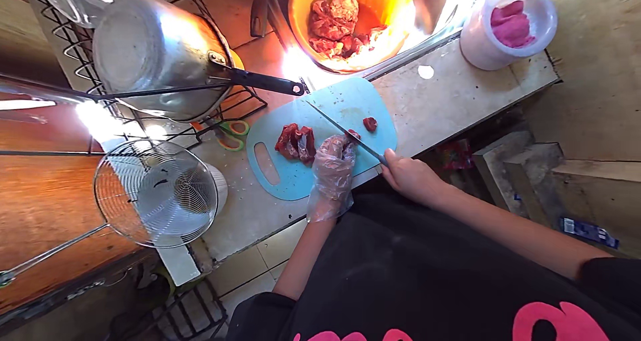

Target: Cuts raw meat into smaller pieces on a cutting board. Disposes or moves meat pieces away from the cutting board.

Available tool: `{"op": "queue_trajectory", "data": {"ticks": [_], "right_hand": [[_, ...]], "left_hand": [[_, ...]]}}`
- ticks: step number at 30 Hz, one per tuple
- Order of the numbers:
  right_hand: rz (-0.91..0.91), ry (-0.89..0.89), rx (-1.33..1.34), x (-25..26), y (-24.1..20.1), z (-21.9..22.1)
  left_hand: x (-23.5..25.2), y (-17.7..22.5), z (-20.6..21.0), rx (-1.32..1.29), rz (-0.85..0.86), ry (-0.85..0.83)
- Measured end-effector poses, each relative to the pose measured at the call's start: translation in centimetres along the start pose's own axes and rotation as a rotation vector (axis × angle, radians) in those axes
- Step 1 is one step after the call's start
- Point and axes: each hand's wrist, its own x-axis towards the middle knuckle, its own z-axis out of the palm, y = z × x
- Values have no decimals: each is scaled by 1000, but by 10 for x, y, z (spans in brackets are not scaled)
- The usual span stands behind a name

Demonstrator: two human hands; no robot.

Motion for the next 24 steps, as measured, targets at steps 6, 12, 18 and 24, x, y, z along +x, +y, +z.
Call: {"op": "queue_trajectory", "data": {"ticks": [6, 12, 18, 24], "right_hand": [[-13, 114, -57, 12, -2, 6], [85, 4, -101, -12, 6, 13], [52, 86, -113, 33, -22, 6], [98, -41, -59, -2, 11, 13]], "left_hand": [[-14, 3, -8, 65, -76, -117], [-10, 1, -5, 43, -19, -46], [-7, -4, -1, 66, -14, -20], [-4, 1, -1, 70, -35, -6]]}}
